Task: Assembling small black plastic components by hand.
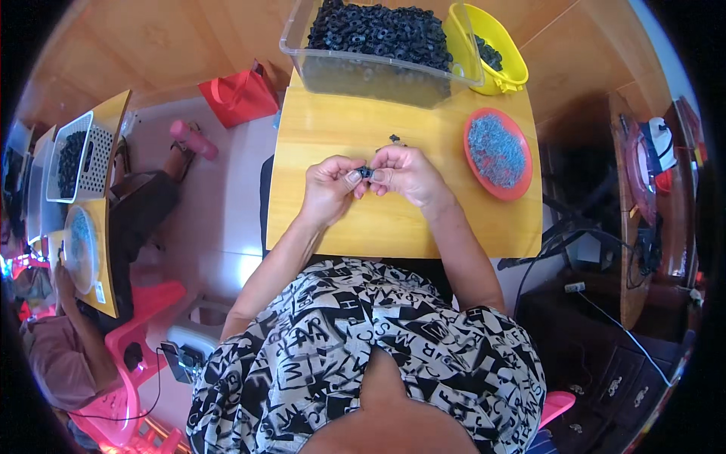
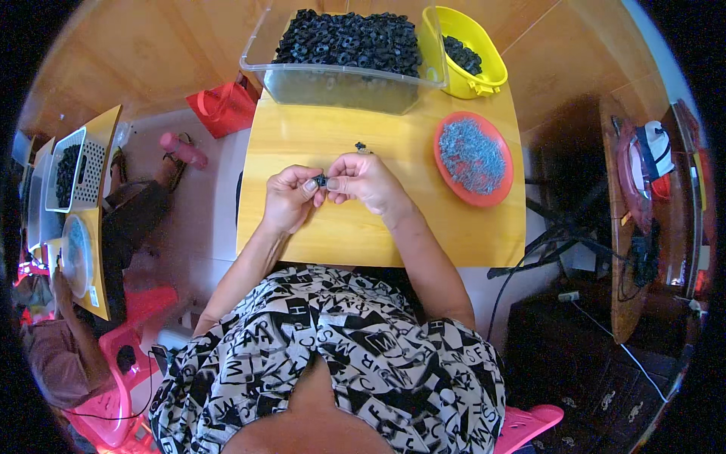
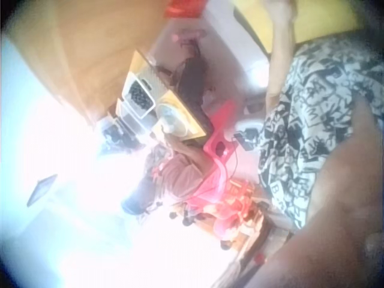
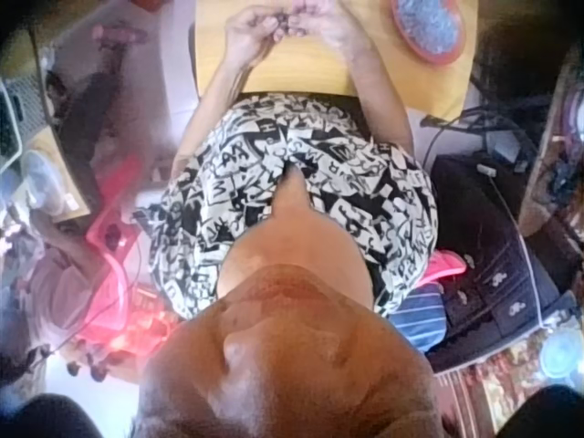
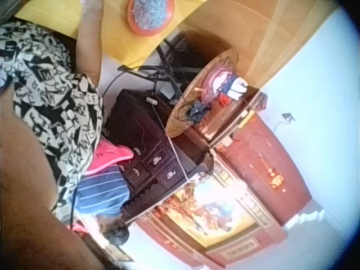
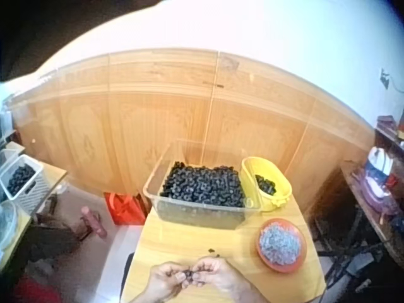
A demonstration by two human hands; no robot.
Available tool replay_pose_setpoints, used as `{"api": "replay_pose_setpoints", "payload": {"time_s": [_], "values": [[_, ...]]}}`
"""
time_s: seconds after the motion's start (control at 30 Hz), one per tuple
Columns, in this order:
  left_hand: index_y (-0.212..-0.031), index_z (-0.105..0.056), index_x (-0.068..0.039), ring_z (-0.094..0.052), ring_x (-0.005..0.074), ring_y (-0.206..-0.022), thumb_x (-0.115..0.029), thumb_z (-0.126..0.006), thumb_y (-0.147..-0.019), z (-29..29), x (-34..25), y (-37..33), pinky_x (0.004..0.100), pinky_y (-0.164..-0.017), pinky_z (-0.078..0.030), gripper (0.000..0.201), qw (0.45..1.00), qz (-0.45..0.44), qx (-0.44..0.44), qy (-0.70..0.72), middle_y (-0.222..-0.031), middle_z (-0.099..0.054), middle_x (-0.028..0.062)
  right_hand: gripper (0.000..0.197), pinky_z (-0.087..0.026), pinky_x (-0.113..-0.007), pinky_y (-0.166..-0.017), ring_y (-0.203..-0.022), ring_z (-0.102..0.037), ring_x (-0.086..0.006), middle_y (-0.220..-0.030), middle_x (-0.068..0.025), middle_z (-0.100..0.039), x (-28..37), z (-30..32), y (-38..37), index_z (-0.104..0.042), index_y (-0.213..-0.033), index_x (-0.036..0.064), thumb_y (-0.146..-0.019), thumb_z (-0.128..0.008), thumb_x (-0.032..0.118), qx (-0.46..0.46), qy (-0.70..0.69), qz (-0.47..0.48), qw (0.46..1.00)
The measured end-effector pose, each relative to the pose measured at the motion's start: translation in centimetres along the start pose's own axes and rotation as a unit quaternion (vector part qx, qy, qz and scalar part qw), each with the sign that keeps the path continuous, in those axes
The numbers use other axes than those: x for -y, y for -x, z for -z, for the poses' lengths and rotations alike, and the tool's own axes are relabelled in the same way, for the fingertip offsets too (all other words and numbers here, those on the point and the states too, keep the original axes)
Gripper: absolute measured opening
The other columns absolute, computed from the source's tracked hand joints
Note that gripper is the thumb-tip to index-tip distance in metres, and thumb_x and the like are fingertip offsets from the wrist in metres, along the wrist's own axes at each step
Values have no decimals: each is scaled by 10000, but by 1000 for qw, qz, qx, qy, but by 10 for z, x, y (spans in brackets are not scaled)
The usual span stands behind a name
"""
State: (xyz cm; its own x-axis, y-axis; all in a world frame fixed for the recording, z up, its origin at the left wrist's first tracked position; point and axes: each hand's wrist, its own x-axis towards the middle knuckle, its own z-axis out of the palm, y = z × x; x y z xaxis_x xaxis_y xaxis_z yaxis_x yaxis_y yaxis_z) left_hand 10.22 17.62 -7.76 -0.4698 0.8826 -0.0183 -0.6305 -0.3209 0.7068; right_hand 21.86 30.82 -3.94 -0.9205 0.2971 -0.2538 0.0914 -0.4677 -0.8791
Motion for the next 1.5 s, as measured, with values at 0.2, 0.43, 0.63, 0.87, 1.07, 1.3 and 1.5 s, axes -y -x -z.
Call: {"api": "replay_pose_setpoints", "payload": {"time_s": [0.2, 0.43, 0.63, 0.87, 1.07, 1.3, 1.5], "values": [[-962, -596, 58, -581, 146, -645, 94, -535, -841, -2, 3, -3, 240, -559, -470, 140, 997, -16, 12, -80, -816, -634, 137, 64, -488, -225, -551, -605, -577, -109, -719, -72, -616, 2, -3, -5, -571, -817, 5, -810, -634, 7, -18, 70, 4, 997], [-1064, -583, 58, -577, 144, -662, 30, -537, -867, -11, 4, -3, 247, -590, -474, 204, 983, 30, -53, -171, -831, -626, 110, 85, -492, -221, -583, -656, -596, -107, -767, -73, -625, -3, 3, 2, -604, -921, -16, -838, -584, -3, -84, 247, 65, 963], [-1224, -470, 67, -578, 142, -717, -58, -565, -880, -16, 0, -2, 245, -635, -469, 378, 989, -7, -14, -148, -883, -610, 109, 138, -482, -225, -549, -610, -591, -116, -722, -78, -628, 77, 26, 46, -611, -926, -44, -802, -600, 15, -252, 251, 126, 926], [-1179, -506, 66, -585, 144, -733, -71, -607, -858, -20, -1, 0, 247, -662, -479, 363, 985, 18, -13, -173, -883, -616, 93, 150, -473, -214, -536, -605, -577, -116, -735, -84, -618, 186, 156, 3, -613, -923, -47, -796, -621, 32, -458, 208, 250, 827], [-1228, -476, 50, -560, 163, -938, -126, -660, -826, -31, -42, -6, 277, -794, -472, 475, 982, -57, -22, -180, -1080, -566, 105, 405, -485, -300, -793, -876, -628, -226, -961, -170, -650, 201, 155, -33, -580, -1076, -88, -758, -676, 144, -491, 458, 222, 707], [-1242, -477, 35, -518, 168, -1054, -134, -625, -841, -129, -150, -135, 289, -890, -427, 459, 941, -188, -76, -273, -1139, -561, 111, 443, -466, -347, -782, -867, -624, -253, -930, -170, -660, 208, 72, -98, -628, -1013, -22, -870, -540, 388, -330, 486, 174, 791], [-1247, -514, -34, -429, 338, -1201, -432, -452, -865, -82, -107, -288, 409, -1009, -308, 555, 762, 31, -272, -587, -1280, -480, 226, 574, -386, -432, -970, -1125, -508, -394, -1182, -256, -542, 198, 106, -190, -601, -1103, -12, -881, -418, 484, -334, 580, 1, 743]]}}
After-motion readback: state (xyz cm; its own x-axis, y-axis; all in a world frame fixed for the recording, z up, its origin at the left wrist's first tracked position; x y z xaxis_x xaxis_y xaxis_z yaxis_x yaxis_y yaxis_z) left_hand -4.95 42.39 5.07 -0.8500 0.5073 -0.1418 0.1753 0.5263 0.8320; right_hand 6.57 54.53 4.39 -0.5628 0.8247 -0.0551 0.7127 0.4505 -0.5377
